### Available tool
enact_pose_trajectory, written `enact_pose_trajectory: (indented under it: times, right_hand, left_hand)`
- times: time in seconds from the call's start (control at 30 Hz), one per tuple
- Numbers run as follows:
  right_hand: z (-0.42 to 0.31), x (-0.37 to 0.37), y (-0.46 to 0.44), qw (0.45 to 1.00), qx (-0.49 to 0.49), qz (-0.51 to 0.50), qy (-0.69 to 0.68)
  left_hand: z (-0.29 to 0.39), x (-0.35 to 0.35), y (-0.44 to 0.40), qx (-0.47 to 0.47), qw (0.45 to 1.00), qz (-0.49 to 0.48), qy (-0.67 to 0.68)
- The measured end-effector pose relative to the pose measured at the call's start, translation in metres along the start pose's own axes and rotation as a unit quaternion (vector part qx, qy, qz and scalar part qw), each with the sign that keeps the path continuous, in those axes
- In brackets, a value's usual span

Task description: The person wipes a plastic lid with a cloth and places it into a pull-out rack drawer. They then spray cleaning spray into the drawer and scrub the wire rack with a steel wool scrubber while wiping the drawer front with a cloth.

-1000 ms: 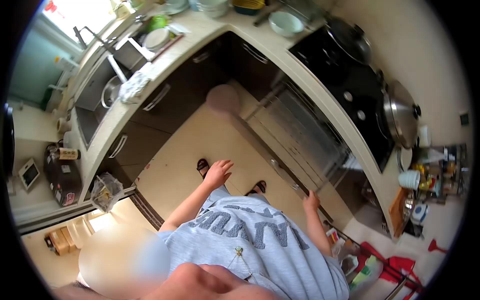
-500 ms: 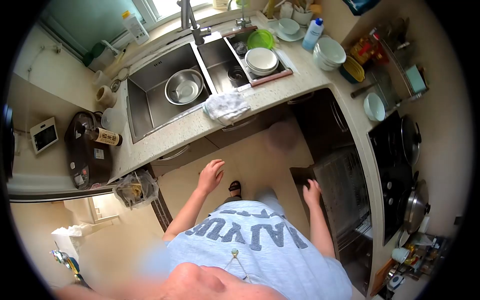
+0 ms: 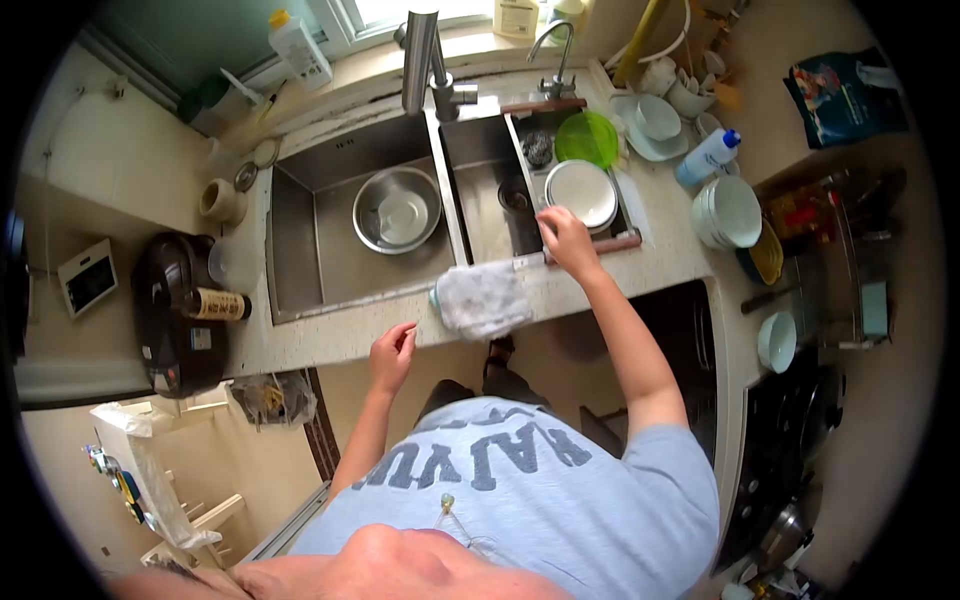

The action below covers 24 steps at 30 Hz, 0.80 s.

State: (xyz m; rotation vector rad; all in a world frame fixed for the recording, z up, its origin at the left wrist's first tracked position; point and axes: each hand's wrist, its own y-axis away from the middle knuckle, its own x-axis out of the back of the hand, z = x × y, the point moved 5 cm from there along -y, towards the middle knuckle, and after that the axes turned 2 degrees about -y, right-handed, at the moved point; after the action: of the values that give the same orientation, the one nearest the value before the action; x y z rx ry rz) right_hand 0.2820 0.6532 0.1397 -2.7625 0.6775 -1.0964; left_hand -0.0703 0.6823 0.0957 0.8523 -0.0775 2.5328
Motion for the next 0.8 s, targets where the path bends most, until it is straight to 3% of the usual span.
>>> enact_pose_trajectory:
  times: [0.1,0.13,0.23,0.37,0.43,0.53,0.6,0.63,0.67,0.73,0.77,0.8]
  right_hand:
    - [0.047,-0.027,-0.095,0.997,0.024,0.017,0.078]
    - [0.073,-0.04,-0.12,0.989,0.004,0.023,0.143]
    - [0.139,-0.07,-0.168,0.93,-0.208,-0.1,0.286]
    - [0.192,-0.095,-0.195,0.931,-0.21,-0.093,0.282]
    - [0.168,-0.072,-0.204,0.926,-0.198,-0.03,0.321]
    - [0.07,-0.036,-0.196,0.959,-0.153,0.046,0.233]
    - [-0.003,-0.047,-0.185,0.984,-0.178,-0.005,0.012]
    - [0.002,-0.08,-0.176,0.998,-0.058,-0.001,-0.009]
    - [-0.019,-0.12,-0.165,0.983,-0.118,-0.122,-0.069]
    - [-0.051,-0.195,-0.145,0.942,-0.123,-0.288,-0.12]
    - [-0.024,-0.249,-0.137,0.962,-0.001,-0.263,-0.066]
    - [-0.015,-0.281,-0.137,0.961,-0.024,-0.277,0.005]
  left_hand:
    - [0.018,0.015,-0.024,0.002,0.999,0.041,0.032]
    - [0.017,0.015,-0.028,0.012,0.998,0.042,0.04]
    - [0.019,0.019,-0.034,0.019,0.997,0.049,0.051]
    - [-0.005,0.026,-0.04,0.057,0.996,0.047,0.056]
    - [-0.01,0.032,-0.048,0.075,0.995,0.044,0.049]
    - [-0.025,0.048,-0.054,0.09,0.993,0.044,0.055]
    - [-0.029,0.055,-0.065,0.091,0.991,0.054,0.085]
    - [-0.032,0.058,-0.066,0.091,0.991,0.044,0.089]
    - [-0.035,0.06,-0.069,0.09,0.992,0.037,0.079]
    - [-0.038,0.059,-0.08,0.071,0.995,0.011,0.075]
    - [-0.035,0.063,-0.08,0.062,0.996,0.008,0.062]
    - [-0.033,0.067,-0.082,0.052,0.997,0.005,0.048]
